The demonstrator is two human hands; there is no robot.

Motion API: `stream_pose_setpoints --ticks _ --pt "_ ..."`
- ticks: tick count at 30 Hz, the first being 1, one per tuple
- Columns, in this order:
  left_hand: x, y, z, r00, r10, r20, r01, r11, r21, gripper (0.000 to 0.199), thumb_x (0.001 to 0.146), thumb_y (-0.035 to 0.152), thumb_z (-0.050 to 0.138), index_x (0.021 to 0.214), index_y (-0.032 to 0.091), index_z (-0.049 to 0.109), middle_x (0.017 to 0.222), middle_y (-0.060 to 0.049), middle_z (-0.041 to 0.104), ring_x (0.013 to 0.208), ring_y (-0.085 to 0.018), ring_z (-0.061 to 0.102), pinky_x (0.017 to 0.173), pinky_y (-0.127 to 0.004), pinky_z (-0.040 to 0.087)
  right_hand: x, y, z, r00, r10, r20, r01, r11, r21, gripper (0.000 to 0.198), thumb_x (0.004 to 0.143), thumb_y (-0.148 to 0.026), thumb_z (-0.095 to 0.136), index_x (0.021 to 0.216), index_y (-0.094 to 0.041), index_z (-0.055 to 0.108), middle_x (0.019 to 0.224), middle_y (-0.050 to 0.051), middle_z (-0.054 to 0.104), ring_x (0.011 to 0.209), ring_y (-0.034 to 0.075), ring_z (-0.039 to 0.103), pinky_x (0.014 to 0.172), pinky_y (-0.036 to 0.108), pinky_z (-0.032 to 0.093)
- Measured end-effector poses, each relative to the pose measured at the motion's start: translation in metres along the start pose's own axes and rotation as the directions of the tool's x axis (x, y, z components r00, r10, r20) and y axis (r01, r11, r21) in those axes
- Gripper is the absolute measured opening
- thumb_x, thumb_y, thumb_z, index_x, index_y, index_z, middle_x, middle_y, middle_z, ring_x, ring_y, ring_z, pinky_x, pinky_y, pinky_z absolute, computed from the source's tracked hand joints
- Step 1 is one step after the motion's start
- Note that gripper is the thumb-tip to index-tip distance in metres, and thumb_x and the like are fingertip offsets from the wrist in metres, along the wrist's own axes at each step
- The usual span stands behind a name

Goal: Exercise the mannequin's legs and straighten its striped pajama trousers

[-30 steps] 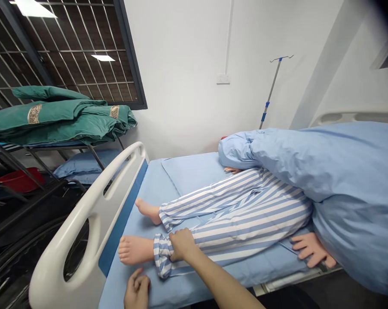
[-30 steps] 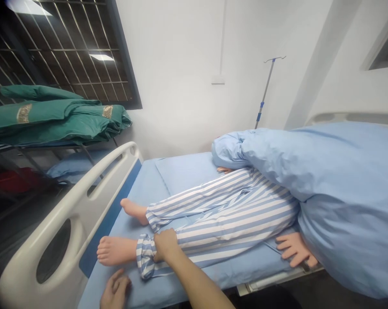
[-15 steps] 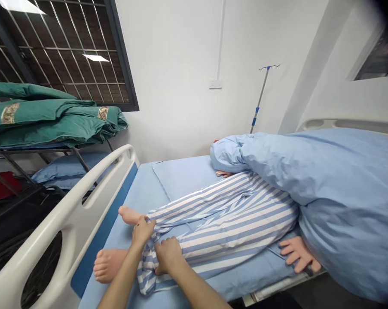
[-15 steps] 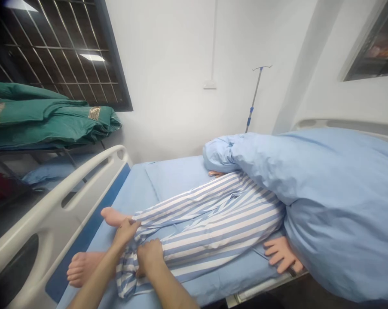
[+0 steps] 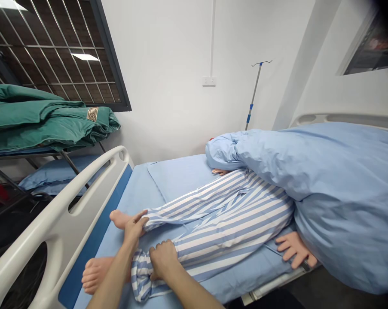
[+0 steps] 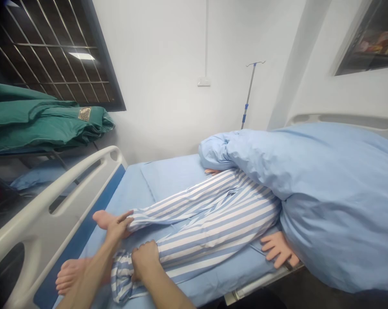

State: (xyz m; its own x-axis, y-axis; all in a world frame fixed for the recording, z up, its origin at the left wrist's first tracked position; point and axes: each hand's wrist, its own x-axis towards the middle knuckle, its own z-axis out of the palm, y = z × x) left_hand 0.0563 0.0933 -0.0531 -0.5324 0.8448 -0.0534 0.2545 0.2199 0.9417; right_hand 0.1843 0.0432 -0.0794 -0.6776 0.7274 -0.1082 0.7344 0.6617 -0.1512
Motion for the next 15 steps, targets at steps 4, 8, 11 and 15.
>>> stream_pose_setpoints --ticks 4,8,11,15 --pt "0.011 0.017 -0.020 0.999 0.033 0.021 -0.036 0.981 0.192 0.050 0.063 0.023 0.052 0.111 0.010 0.057 0.064 -0.003 0.058 0.065 -0.018 0.055 0.065 -0.030 0.044 -0.001 0.000 -0.001 1.000 0.003 -0.004 -0.003 1.000 -0.003 0.062 0.049 -0.048 0.071 0.099 -0.014 0.057 0.088 0.011 0.065 0.079 0.024 0.061 0.074 0.039 0.045" --pt "0.008 0.018 -0.021 0.953 0.302 0.022 -0.241 0.714 0.658 0.047 0.070 0.017 0.042 0.114 0.006 0.053 0.094 -0.015 0.058 0.094 -0.026 0.053 0.087 -0.038 0.038 -0.001 -0.002 -0.003 0.999 0.003 0.034 -0.002 1.000 -0.007 0.064 0.049 -0.049 0.070 0.101 -0.015 0.056 0.092 0.012 0.064 0.083 0.025 0.061 0.076 0.040 0.045" --pt "0.005 0.015 -0.005 0.850 0.509 0.132 -0.404 0.472 0.783 0.042 0.074 0.021 0.038 0.111 0.011 0.054 0.114 -0.015 0.050 0.106 -0.026 0.046 0.094 -0.038 0.032 -0.001 0.000 -0.010 0.997 -0.006 0.076 0.005 1.000 0.013 0.068 0.048 -0.052 0.070 0.103 -0.015 0.055 0.095 0.013 0.064 0.087 0.028 0.060 0.080 0.043 0.043" --pt "0.016 0.008 0.021 0.835 0.390 0.389 -0.529 0.372 0.763 0.046 0.069 0.022 0.044 0.114 0.013 0.050 0.115 -0.010 0.054 0.108 -0.021 0.046 0.094 -0.029 0.031 -0.001 0.020 -0.030 0.985 -0.116 0.125 0.085 0.969 0.231 0.074 0.051 -0.058 0.063 0.109 -0.013 0.052 0.096 0.014 0.064 0.084 0.029 0.061 0.073 0.043 0.047"
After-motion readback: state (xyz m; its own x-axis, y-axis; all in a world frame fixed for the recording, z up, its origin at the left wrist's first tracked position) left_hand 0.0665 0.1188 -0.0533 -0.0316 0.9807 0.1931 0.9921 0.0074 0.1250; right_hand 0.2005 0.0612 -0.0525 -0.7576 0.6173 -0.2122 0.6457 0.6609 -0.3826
